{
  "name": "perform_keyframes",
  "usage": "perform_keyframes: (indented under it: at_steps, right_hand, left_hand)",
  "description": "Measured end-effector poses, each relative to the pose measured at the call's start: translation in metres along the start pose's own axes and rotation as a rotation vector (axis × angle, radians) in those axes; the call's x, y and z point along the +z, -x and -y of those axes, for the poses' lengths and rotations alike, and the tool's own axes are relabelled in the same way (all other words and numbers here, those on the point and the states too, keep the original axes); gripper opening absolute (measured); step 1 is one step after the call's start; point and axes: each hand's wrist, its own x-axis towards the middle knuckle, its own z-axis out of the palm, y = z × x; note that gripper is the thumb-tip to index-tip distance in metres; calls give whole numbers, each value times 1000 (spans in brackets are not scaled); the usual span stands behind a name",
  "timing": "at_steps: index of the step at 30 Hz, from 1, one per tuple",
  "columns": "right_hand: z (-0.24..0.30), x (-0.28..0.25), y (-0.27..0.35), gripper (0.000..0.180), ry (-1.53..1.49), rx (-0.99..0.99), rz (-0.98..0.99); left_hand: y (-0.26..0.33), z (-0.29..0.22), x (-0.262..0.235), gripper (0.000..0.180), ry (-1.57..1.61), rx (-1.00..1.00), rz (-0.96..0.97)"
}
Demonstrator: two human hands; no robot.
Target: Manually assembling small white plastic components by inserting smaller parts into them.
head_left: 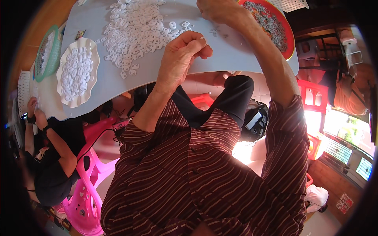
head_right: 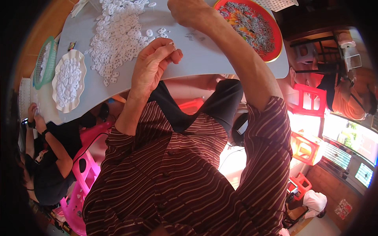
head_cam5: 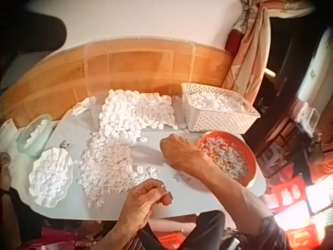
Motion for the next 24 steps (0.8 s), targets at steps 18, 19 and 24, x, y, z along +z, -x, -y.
perform_keyframes:
  at_steps: [18, 19, 24]
  right_hand:
    - [42, -14, 109, 18, -1239, 697, -158]
    - [41, -13, 114, 15, -1299, 714, -138]
    - [43, -7, 118, 14, -1456, 691, -281]
  left_hand:
    - [-2, 0, 13, 8, -3, -5, 4]
    - [-2, 0, 15, 8, -13, -1, -23]
    - [-3, 3, 19, 9, -174, 55, -7]
